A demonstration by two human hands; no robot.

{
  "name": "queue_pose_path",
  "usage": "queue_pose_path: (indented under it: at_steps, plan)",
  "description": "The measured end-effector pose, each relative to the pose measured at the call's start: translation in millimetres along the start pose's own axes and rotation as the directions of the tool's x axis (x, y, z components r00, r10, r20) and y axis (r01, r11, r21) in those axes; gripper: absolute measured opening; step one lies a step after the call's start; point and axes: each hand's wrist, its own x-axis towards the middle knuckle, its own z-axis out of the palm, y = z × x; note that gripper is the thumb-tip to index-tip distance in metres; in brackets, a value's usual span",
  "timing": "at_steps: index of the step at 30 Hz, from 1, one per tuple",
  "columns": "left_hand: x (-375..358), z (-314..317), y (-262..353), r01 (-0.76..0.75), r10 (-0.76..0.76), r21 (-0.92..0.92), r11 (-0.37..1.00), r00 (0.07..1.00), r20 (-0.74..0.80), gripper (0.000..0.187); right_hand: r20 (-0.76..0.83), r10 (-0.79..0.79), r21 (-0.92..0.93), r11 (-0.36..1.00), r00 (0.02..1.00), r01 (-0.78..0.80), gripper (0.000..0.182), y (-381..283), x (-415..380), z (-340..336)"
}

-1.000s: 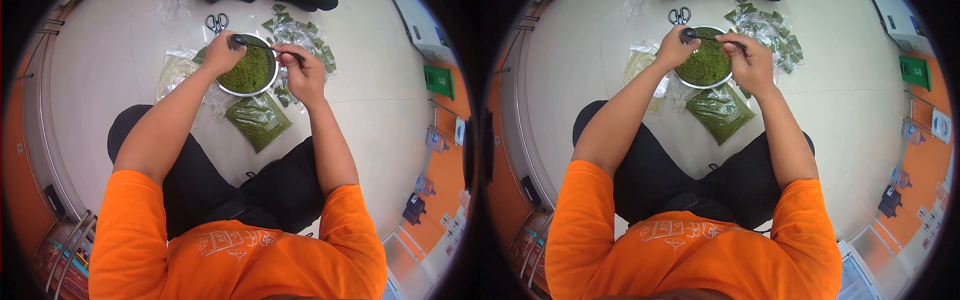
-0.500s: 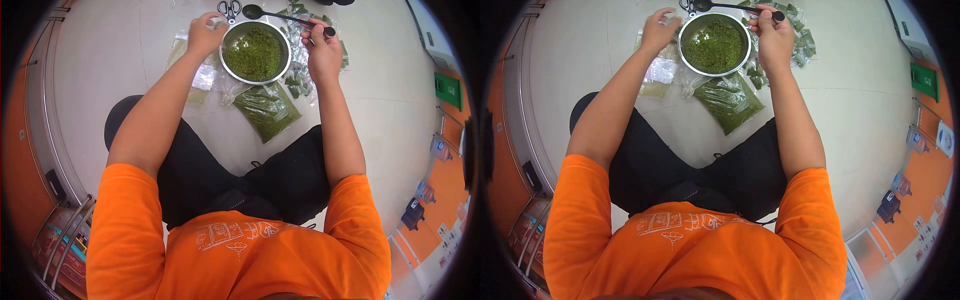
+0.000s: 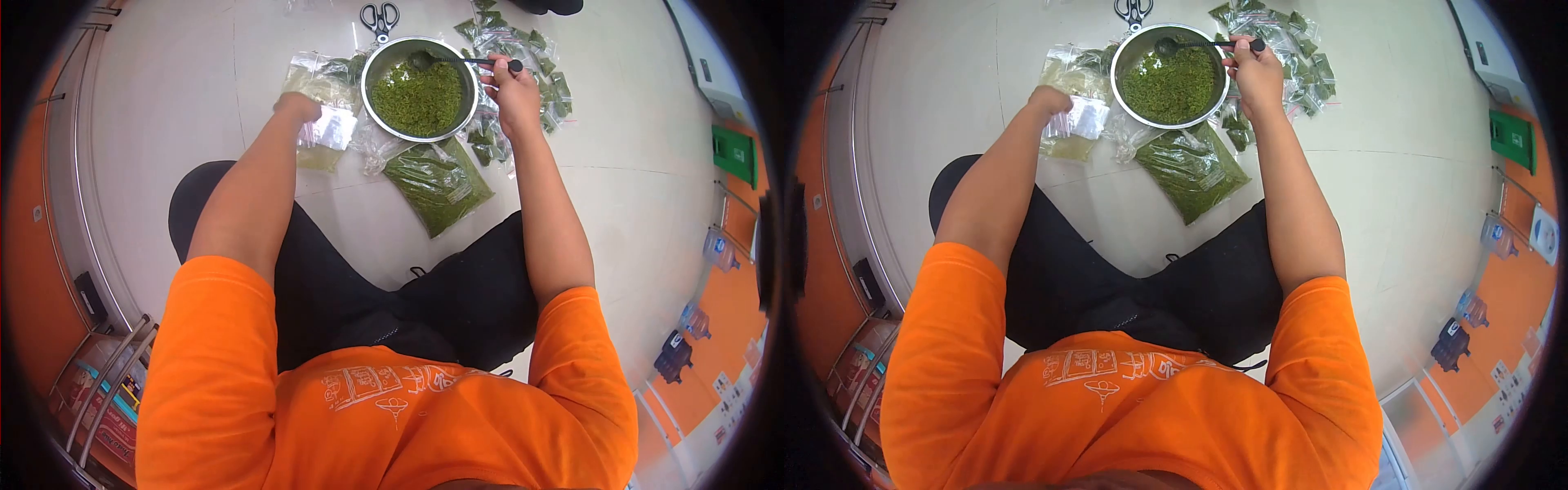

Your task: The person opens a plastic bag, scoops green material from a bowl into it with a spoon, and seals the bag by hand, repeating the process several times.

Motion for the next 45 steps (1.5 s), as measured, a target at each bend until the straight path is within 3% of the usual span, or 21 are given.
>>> queue_pose_path:
  at_steps: [3, 6, 7, 10, 13, 15, 16, 17, 18, 19, 21, 22, 23, 24, 25, 26, 28, 33, 39, 43, 45]
  plan:
    - [8, 24, -16, -0.034, 0.035, -0.028, 0.999, 0.998, 0.048, 0.042, -0.004, 0.056, -0.065, 0.996, 0.998, -0.056, 0.021, 8, 5, -5]
    - [2, 25, -13, -0.003, 0.002, 0.079, 0.997, 1.0, 0.016, 0.041, -0.009, 0.1, -0.127, 0.987, 0.995, -0.101, 0.021, 13, 9, -5]
    - [8, 35, -20, -0.07, 0.094, 0.148, 0.986, 0.983, -0.157, 0.044, -0.001, 0.111, -0.147, 0.983, 0.994, -0.11, 0.021, 16, 10, -4]
    - [22, 41, -21, -0.091, 0.121, 0.181, 0.979, 0.98, -0.159, 0.04, 0.018, 0.142, -0.201, 0.97, 0.99, -0.135, 0.021, 22, 11, -4]
    - [21, 41, -14, -0.055, 0.083, 0.2, 0.978, 0.988, -0.134, 0.03, 0.003, 0.169, -0.206, 0.965, 0.986, -0.164, 0.021, 33, 15, -6]
    - [24, 33, -14, -0.227, 0.228, 0.293, 0.929, 0.973, 0.03, 0.022, -0.081, 0.219, -0.157, 0.961, 0.972, -0.23, 0.022, 45, 20, -10]
    - [24, 33, -15, -0.203, 0.193, 0.184, 0.962, 0.978, 0.074, 0.019, -0.12, 0.248, -0.13, 0.956, 0.961, -0.263, 0.023, 49, 23, -13]
    - [24, 33, -17, -0.166, 0.156, 0.077, 0.983, 0.981, 0.117, 0.017, -0.162, 0.318, -0.162, 0.925, 0.934, -0.343, 0.039, 51, 27, -17]
    - [29, 37, -18, 0.001, 0.024, -0.176, 0.984, 0.989, 0.145, 0.014, -0.29, 0.338, -0.095, 0.921, 0.896, -0.378, 0.045, 78, 41, -21]
    - [33, 36, -16, 0.167, -0.091, -0.411, 0.896, 0.976, 0.199, 0.013, -0.411, 0.355, -0.022, 0.917, 0.84, -0.398, 0.05, 124, 63, -27]
    - [19, 26, -13, 0.015, 0.056, -0.385, 0.923, 0.983, 0.172, 0.015, -0.499, 0.309, -0.05, 0.922, 0.809, -0.383, 0.062, 103, 61, -11]
    - [15, 23, -14, -0.12, 0.156, -0.363, 0.924, 0.985, 0.07, 0.016, -0.473, 0.246, -0.155, 0.922, 0.846, -0.355, 0.067, 65, 23, 14]
    - [21, 25, -14, -0.184, 0.189, -0.245, 0.952, 0.982, -0.005, 0.019, -0.35, 0.135, -0.25, 0.94, 0.927, -0.231, 0.062, 68, 21, 25]
    - [-4, 11, -6, -0.196, 0.188, -0.228, 0.954, 0.981, -0.057, 0.024, -0.154, 0.095, -0.295, 0.946, 0.983, -0.137, 0.053, 57, 10, 38]
    - [-21, -4, 2, -0.16, 0.161, -0.154, 0.975, 0.987, -0.007, 0.032, -0.025, -0.06, -0.374, 0.926, 0.998, 0.046, 0.038, 53, -4, 53]
    - [-39, -14, 6, -0.175, 0.168, -0.19, 0.966, 0.984, -0.052, 0.036, 0.117, -0.17, -0.469, 0.859, 0.978, 0.205, 0.029, 46, -15, 67]
    - [-63, -25, 7, -0.346, 0.295, -0.274, 0.897, 0.932, -0.212, 0.041, 0.477, -0.113, -0.338, 0.892, 0.872, 0.3, 0.027, 50, -27, 88]
    - [-109, -44, 23, -0.465, 0.339, -0.614, 0.637, 0.885, -0.319, 0.032, 0.576, -0.099, -0.33, 0.88, 0.812, 0.341, 0.028, 41, -60, 119]
    - [-116, -42, 34, -0.549, 0.458, -0.565, 0.616, 0.833, -0.31, 0.034, 0.558, -0.062, -0.331, 0.898, 0.827, 0.291, 0.022, 26, -56, 113]
    - [-121, -48, 44, -0.581, 0.53, -0.456, 0.674, 0.811, -0.249, 0.037, 0.566, -0.072, -0.36, 0.875, 0.821, 0.324, 0.02, 20, -51, 102]
    - [-127, -50, 51, -0.633, 0.566, -0.435, 0.641, 0.772, -0.29, 0.029, 0.57, -0.115, -0.348, 0.863, 0.814, 0.365, 0.021, 19, -47, 97]
